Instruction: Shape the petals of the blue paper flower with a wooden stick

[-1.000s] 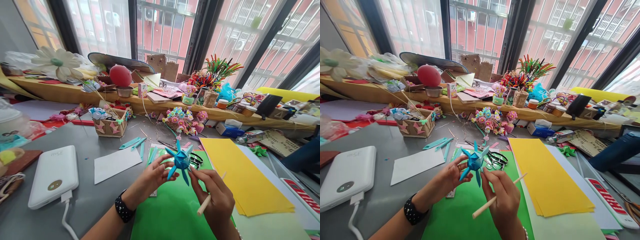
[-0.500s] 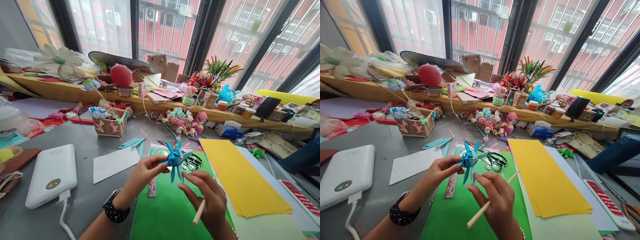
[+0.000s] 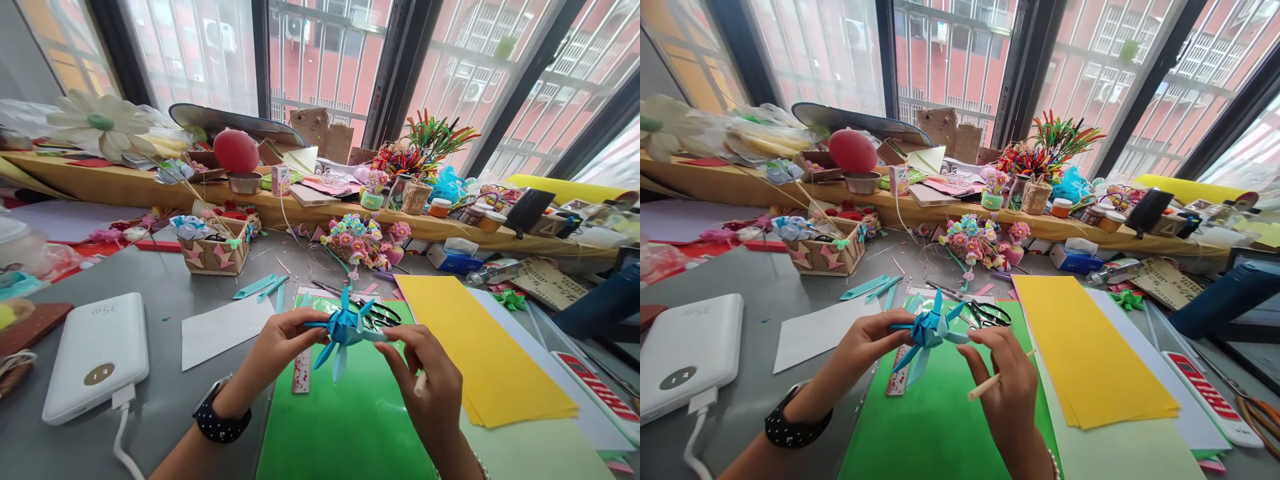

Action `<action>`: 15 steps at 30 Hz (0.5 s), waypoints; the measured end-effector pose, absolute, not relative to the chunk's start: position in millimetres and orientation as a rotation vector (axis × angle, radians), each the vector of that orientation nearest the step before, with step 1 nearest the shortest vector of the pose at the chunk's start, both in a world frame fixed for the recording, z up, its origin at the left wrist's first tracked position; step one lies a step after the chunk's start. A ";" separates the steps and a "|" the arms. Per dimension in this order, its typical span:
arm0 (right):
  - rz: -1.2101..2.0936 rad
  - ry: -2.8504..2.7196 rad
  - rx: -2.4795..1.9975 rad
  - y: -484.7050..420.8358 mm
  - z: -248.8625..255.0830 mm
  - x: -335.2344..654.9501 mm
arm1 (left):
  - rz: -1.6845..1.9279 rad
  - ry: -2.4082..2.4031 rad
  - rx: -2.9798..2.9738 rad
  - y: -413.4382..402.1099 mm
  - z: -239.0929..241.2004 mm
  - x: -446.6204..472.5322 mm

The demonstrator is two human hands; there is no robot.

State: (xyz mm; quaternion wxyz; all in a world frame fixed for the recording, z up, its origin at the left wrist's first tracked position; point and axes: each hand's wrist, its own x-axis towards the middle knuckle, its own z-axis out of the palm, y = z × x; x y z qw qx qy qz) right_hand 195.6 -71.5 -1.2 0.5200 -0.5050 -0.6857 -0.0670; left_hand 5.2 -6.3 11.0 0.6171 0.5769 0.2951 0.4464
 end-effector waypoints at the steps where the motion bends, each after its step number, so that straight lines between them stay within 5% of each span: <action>1: -0.148 -1.647 -1.206 -71.4 -0.9 194.9 | 1.031 0.679 1.322 -6.5 11.0 5.1; 15: -0.114 -1.754 -1.121 -72.0 2.1 188.4 | 0.995 0.505 1.224 -9.0 5.4 7.0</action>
